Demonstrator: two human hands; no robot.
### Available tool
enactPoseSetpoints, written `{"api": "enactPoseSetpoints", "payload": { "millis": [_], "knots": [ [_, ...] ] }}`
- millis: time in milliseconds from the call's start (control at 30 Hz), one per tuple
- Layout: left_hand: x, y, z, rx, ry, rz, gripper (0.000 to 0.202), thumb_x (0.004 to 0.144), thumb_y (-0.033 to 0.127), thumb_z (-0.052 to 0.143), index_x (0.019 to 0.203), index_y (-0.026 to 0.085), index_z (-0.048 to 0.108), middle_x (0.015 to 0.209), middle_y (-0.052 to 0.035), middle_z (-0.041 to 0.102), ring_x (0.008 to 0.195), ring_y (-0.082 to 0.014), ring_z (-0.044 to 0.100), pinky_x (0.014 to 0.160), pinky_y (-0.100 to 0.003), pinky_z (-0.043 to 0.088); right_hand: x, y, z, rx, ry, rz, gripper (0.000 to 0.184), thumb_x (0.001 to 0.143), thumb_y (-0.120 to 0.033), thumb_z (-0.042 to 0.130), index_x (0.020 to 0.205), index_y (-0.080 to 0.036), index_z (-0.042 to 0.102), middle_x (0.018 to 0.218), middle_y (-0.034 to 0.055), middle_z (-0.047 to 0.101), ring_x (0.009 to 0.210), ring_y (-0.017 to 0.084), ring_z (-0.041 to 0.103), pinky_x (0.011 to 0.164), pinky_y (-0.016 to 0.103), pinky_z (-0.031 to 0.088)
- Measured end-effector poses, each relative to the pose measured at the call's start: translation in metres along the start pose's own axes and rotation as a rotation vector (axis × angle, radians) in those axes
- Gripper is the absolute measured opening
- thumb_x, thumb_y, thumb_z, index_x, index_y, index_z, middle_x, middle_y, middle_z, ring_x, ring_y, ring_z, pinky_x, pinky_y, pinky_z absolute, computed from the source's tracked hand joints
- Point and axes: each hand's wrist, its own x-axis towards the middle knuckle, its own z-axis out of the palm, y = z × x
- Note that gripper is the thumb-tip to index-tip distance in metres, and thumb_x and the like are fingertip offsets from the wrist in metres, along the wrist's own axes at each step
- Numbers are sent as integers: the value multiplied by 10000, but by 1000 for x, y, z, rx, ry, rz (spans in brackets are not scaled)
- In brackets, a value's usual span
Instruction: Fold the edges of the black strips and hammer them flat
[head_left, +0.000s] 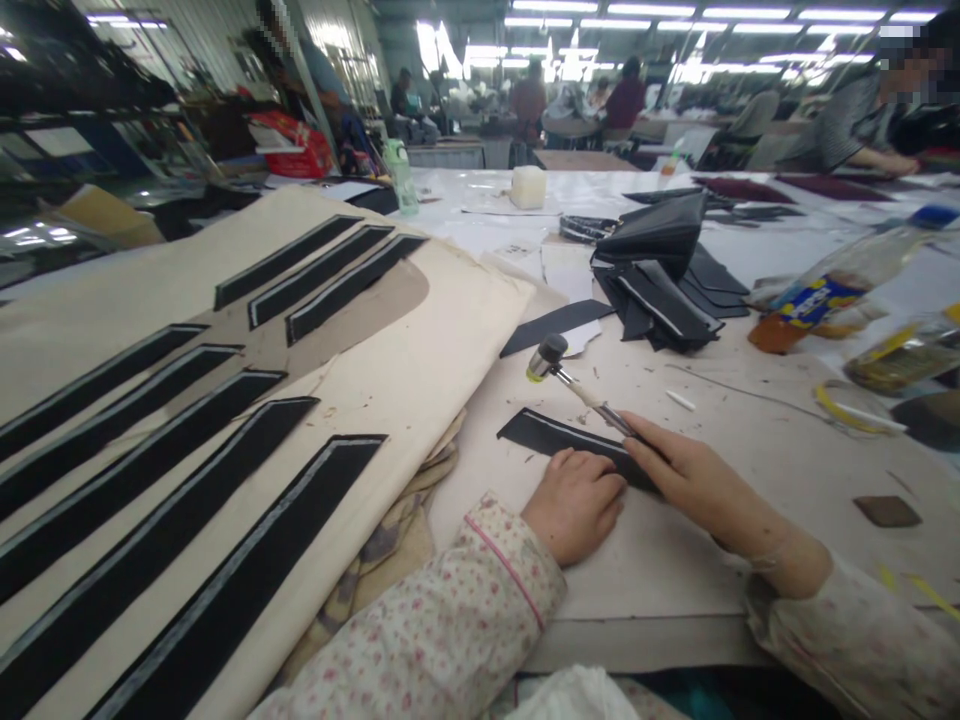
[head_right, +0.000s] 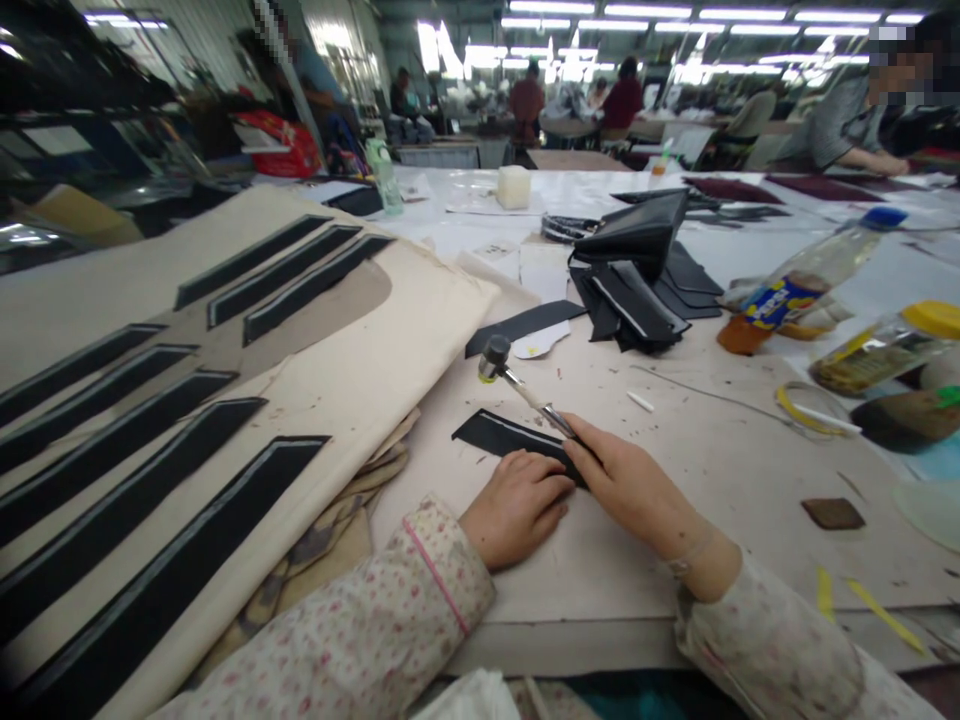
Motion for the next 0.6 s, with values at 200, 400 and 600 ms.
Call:
{"api": "enactPoseSetpoints", "payload": {
  "millis": [200,400,600],
  "knots": [
    [1,0,-2,39,-20,-7,163,844,262,509,957,171,583,1051,-61,581,1038,-207,480,934,-376,359,1,5,12,-41,-120,-64,395,895,-292,356,1234,-183,527,1183,77,614,1050,216,596,905,354,475],
    [0,-1,0,9,-1,9,182,846,248,508,1003,195,584,1066,-34,587,1040,-197,481,921,-366,362,-1,2,4,-29,-13,-71,462,908,-355,343,1317,-162,437,1302,82,520,1173,207,507,992,355,407],
    [0,-2,0,28,1,9,169,854,261,492,956,175,596,1048,-54,589,1032,-201,484,919,-371,367,2,1,5,-93,-147,-114,441,920,-337,299,1295,-175,466,1233,88,578,1089,221,572,938,387,454]
  ]
}}
